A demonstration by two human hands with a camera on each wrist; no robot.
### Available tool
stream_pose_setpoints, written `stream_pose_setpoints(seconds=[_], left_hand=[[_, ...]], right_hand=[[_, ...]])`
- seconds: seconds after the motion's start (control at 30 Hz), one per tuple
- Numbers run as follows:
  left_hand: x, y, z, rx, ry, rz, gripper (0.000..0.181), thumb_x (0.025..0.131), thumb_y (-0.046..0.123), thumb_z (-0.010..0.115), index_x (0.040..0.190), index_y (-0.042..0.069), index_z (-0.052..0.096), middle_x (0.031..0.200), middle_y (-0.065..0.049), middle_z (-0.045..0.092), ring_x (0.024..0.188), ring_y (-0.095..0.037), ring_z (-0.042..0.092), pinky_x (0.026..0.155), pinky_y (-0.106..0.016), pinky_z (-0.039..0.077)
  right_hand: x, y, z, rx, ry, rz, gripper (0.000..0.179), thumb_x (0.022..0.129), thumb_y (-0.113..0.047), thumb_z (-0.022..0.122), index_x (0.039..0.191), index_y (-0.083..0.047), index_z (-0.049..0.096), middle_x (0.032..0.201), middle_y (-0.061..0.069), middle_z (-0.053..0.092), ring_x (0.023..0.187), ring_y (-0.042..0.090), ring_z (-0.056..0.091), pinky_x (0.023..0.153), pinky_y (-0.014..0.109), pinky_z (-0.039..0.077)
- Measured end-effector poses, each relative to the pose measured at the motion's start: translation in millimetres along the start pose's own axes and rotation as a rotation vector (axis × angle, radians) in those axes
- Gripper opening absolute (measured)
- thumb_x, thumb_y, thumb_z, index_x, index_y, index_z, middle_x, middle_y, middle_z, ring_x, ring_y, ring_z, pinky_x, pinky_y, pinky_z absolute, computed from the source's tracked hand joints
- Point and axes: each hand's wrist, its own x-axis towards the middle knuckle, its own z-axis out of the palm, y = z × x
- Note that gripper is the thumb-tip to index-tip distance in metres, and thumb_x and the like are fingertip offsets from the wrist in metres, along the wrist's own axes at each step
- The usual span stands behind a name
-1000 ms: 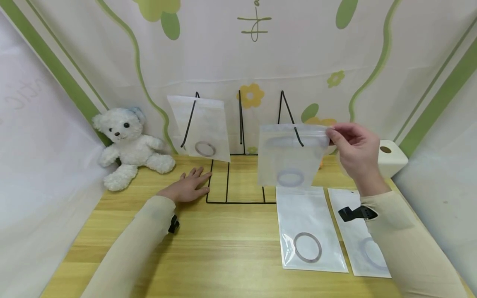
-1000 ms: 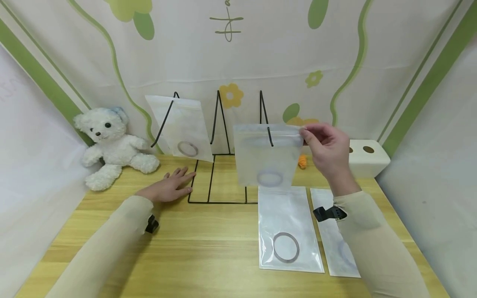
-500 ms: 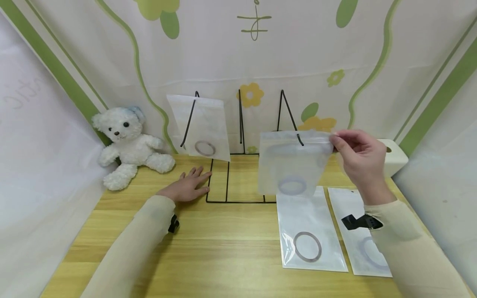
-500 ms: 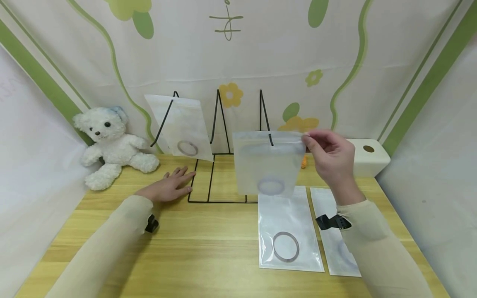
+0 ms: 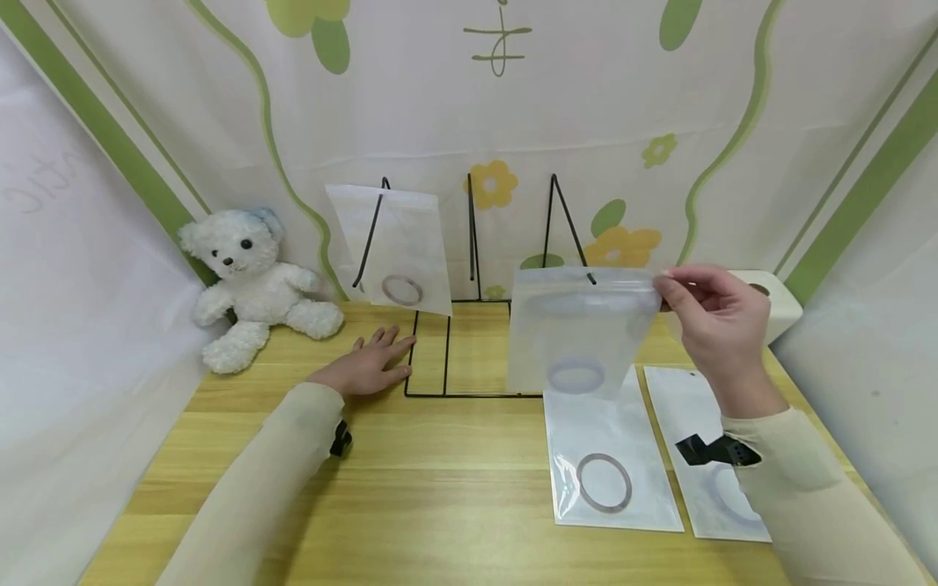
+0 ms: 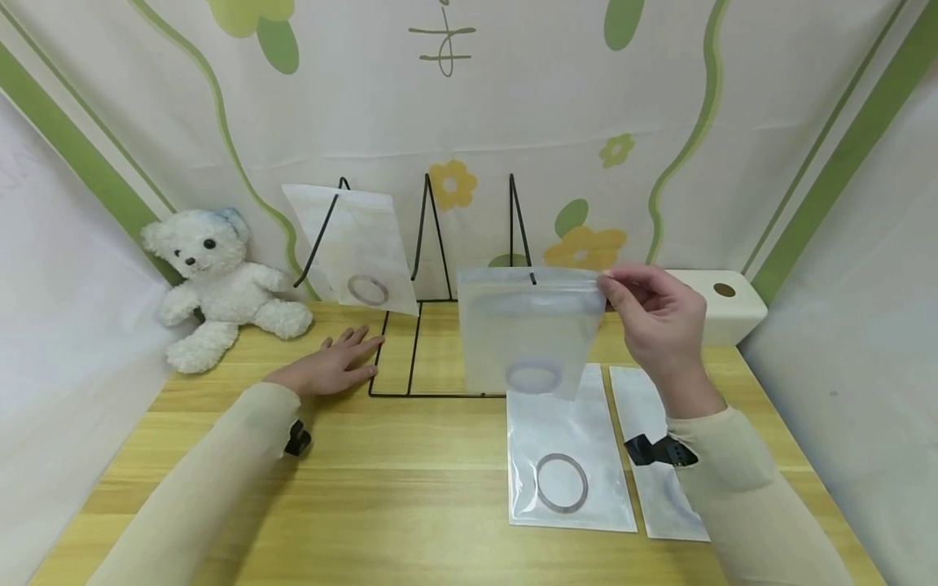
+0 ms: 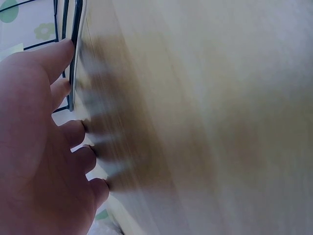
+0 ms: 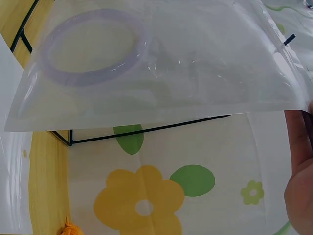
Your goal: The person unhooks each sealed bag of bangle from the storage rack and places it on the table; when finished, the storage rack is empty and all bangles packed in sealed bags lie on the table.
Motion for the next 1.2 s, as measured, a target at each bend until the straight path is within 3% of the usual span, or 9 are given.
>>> stream_pose_setpoints(seconds=[0.5,0.73,0.93,1.03,1.2], left_hand=[[3.0,-1.7,0.0,-0.015,0.003,0.01,0.072,0.114,0.048,0.05,0.174,0.019,0.023,0.181,-0.025,0.004,0.167,-0.052,0.001,0.129,-0.078,-0.001],[9.8,-20.0,10.0,-0.056,0.033,0.045,0.077,0.111,0.063,0.048,0.174,0.024,0.027,0.18,-0.028,0.007,0.165,-0.056,0.002,0.126,-0.081,-0.002],[-0.6,-3.4,0.6,-0.047,0.01,0.03,0.074,0.113,0.055,0.048,0.174,0.02,0.025,0.18,-0.028,0.005,0.165,-0.055,0.001,0.127,-0.08,-0.003],[0.4,-6.2,1.8,-0.053,0.02,0.044,0.075,0.112,0.058,0.047,0.174,0.02,0.026,0.179,-0.03,0.006,0.165,-0.056,0.002,0.127,-0.081,-0.001],[-2.5,-0.7,-0.9,-0.068,0.021,0.044,0.076,0.111,0.059,0.048,0.174,0.021,0.027,0.179,-0.029,0.006,0.165,-0.056,0.002,0.127,-0.081,-0.002]], right_hand=[[-13.1,-14.8,1.2,0.059,0.014,-0.052,0.015,0.084,0.032,0.069,0.098,0.029,0.069,0.09,0.01,0.081,0.07,0.012,0.078,0.07,0.02,0.064],[-20.8,-21.2,9.0,0.095,0.017,-0.042,0.015,0.083,0.034,0.068,0.097,0.029,0.069,0.088,0.01,0.081,0.068,0.013,0.077,0.068,0.022,0.064],[-33.7,-20.4,20.8,0.02,-0.021,-0.085,0.016,0.087,0.019,0.079,0.095,0.028,0.068,0.09,0.005,0.082,0.071,0.009,0.078,0.069,0.018,0.063],[-41.4,-18.7,28.5,0.002,-0.042,-0.111,0.025,0.089,0.008,0.084,0.095,0.027,0.068,0.092,0.003,0.082,0.074,0.007,0.077,0.07,0.016,0.063],[-55.4,-16.6,42.2,0.015,-0.088,-0.135,0.014,0.087,0.019,0.079,0.095,0.025,0.069,0.098,0.003,0.082,0.077,0.006,0.077,0.072,0.015,0.062]])
